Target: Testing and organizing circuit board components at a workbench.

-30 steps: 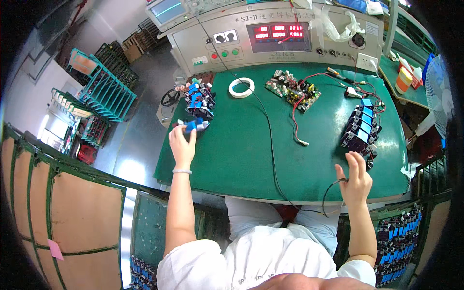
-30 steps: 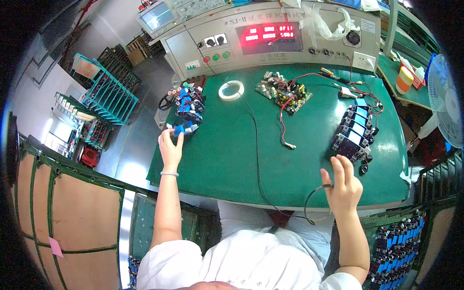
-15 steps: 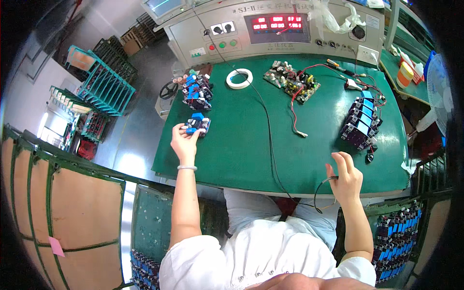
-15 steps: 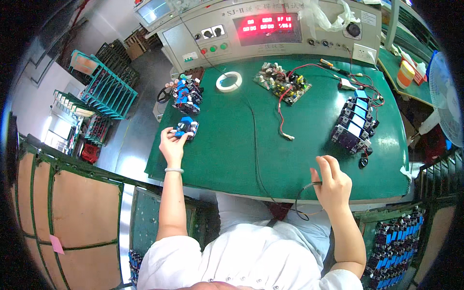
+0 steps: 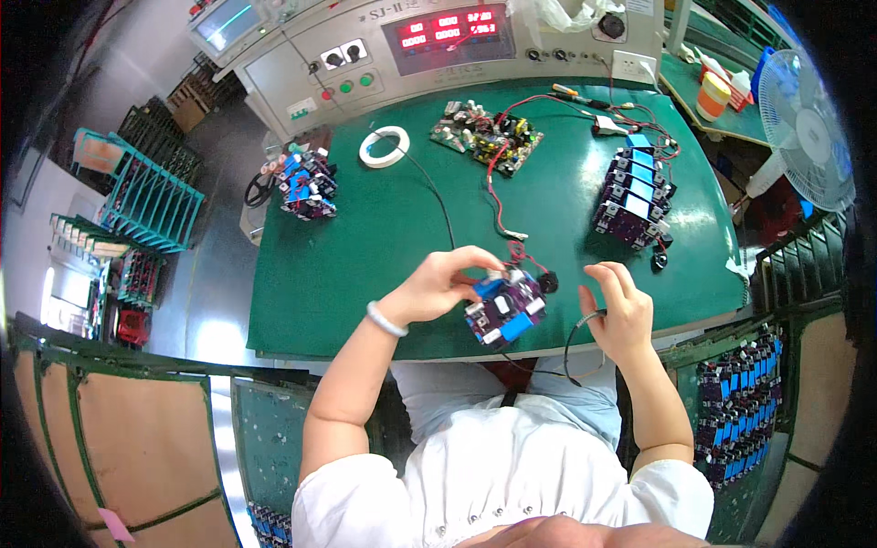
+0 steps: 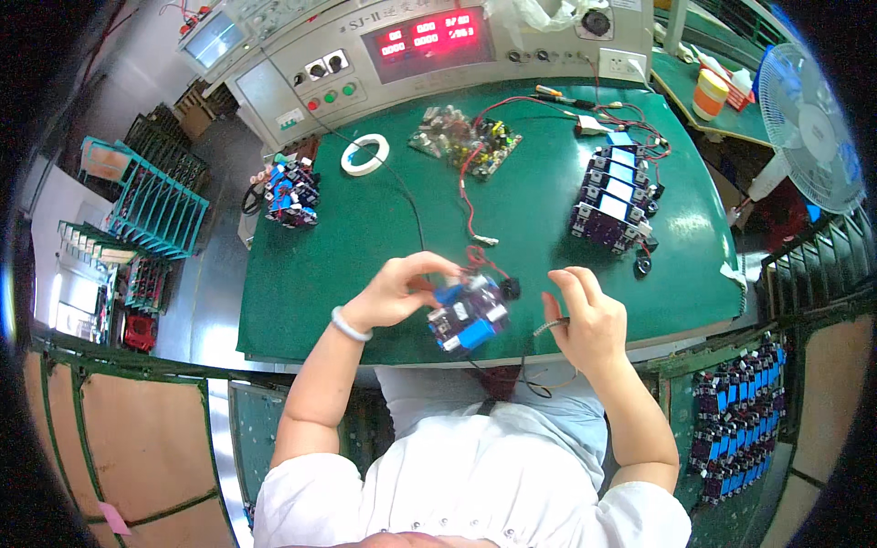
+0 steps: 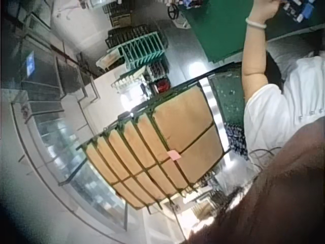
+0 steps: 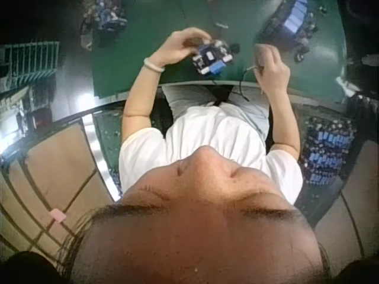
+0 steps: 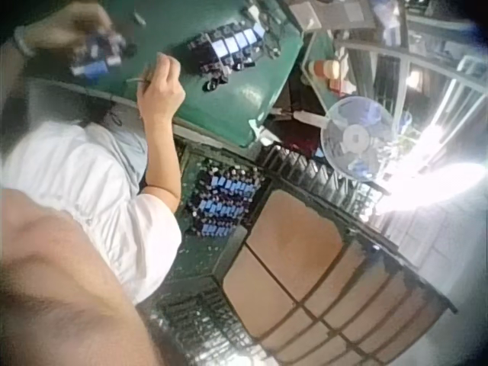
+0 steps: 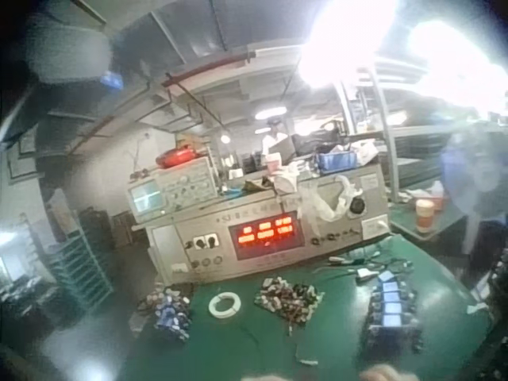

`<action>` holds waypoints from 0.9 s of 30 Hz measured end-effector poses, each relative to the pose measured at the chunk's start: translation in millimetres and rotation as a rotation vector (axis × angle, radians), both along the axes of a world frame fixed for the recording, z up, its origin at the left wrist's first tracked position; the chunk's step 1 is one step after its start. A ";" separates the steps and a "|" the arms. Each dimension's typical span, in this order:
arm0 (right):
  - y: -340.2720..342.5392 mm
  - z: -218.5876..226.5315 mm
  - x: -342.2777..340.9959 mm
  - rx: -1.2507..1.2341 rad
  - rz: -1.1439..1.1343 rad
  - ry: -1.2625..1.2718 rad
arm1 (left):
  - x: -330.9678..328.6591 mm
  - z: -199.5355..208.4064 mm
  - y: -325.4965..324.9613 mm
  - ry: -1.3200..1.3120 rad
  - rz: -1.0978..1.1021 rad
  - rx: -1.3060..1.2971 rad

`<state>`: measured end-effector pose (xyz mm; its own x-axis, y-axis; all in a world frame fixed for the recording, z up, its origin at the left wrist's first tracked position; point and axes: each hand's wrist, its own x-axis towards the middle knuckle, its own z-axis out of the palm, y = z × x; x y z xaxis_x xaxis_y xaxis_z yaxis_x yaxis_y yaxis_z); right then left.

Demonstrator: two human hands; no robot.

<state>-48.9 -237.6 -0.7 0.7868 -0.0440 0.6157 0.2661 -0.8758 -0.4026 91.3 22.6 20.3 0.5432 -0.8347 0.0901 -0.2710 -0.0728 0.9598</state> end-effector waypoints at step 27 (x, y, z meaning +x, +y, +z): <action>30.1 -2.6 51.5 -0.198 0.342 0.289 | 73.2 -44.0 -34.2 -0.808 0.327 0.015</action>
<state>2.6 -207.5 -3.3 0.8755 0.3426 0.3408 0.4539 -0.8250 -0.3366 164.5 -11.6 -23.6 0.5306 -0.6522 0.5413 -0.8316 -0.2771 0.4813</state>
